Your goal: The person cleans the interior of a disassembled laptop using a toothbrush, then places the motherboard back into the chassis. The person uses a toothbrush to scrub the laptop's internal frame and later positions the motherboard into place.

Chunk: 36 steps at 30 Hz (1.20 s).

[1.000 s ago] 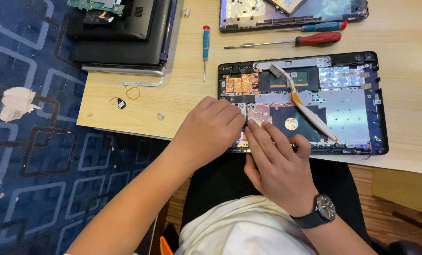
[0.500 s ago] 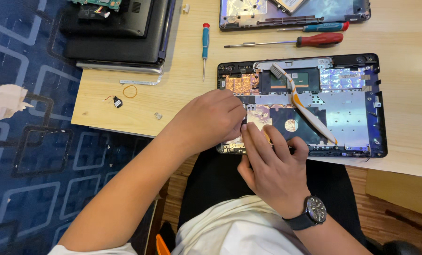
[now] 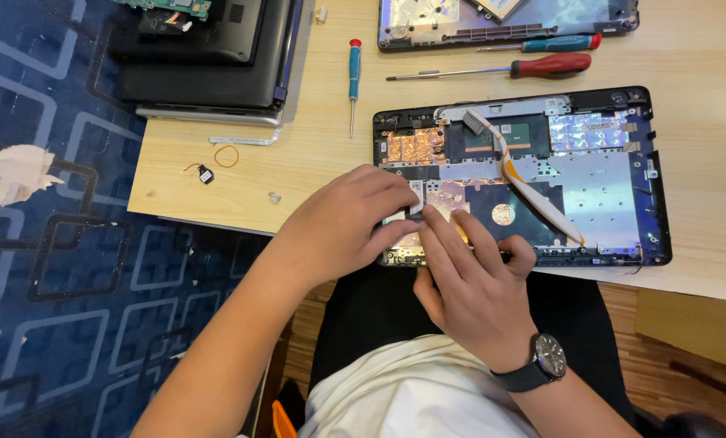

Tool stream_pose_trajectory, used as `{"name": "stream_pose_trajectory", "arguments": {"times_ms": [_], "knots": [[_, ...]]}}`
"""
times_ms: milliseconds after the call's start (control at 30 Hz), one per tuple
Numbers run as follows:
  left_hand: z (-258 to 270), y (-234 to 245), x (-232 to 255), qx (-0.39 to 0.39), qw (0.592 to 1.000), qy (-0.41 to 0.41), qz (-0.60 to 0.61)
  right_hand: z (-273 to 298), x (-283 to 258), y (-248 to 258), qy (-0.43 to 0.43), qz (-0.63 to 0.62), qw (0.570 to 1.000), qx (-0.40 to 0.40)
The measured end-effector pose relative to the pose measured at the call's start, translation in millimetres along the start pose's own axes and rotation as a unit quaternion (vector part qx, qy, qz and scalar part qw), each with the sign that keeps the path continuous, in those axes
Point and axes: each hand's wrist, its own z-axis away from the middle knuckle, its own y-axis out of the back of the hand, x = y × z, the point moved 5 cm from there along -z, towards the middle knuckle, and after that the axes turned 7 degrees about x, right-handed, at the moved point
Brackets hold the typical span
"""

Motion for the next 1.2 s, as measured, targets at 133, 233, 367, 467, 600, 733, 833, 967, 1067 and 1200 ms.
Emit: {"name": "stream_pose_trajectory", "arguments": {"times_ms": [133, 233, 367, 467, 600, 733, 833, 967, 1067, 1200], "knots": [[3.2, -9.4, -4.7, 0.021, 1.000, 0.003, -0.023, 0.1, -0.5, 4.1, 0.010, -0.001, 1.000, 0.007], [3.8, -9.5, -0.2, 0.071, 0.994, -0.046, -0.066, -0.9, -0.8, 3.2, 0.011, 0.006, 1.000, -0.010], [4.5, -5.7, 6.5, 0.090, 0.988, -0.069, -0.103, 0.6, 0.7, 1.8, 0.004, -0.019, 1.000, 0.006], [5.0, -7.8, 6.5, 0.109, 0.983, -0.084, -0.122, 2.2, 0.4, 2.2, 0.007, -0.027, 1.000, -0.003], [4.5, -10.7, 1.6, 0.123, 0.980, -0.095, -0.121, 0.4, -4.4, 3.4, -0.004, 0.015, 0.999, -0.029], [2.3, -8.5, 1.9, 0.110, 0.980, -0.101, -0.130, -0.6, -12.6, 0.9, -0.002, 0.058, 0.997, -0.057], [0.4, -9.1, -3.6, 0.083, 0.990, -0.073, -0.088, 0.0, -15.3, -0.3, -0.010, 0.054, 0.997, -0.045], [-2.1, -10.7, -6.5, 0.051, 0.996, -0.043, -0.057, -0.1, -20.1, -0.2, -0.003, 0.058, 0.998, -0.031], [-2.8, -10.7, -7.5, 0.044, 0.996, -0.050, -0.053, 2.4, -20.5, -3.7, -0.003, 0.068, 0.997, -0.026], [-1.9, -7.9, -5.4, 0.069, 0.995, -0.069, -0.023, 11.9, -17.3, -13.0, 0.002, 0.075, 0.997, 0.011]]}}
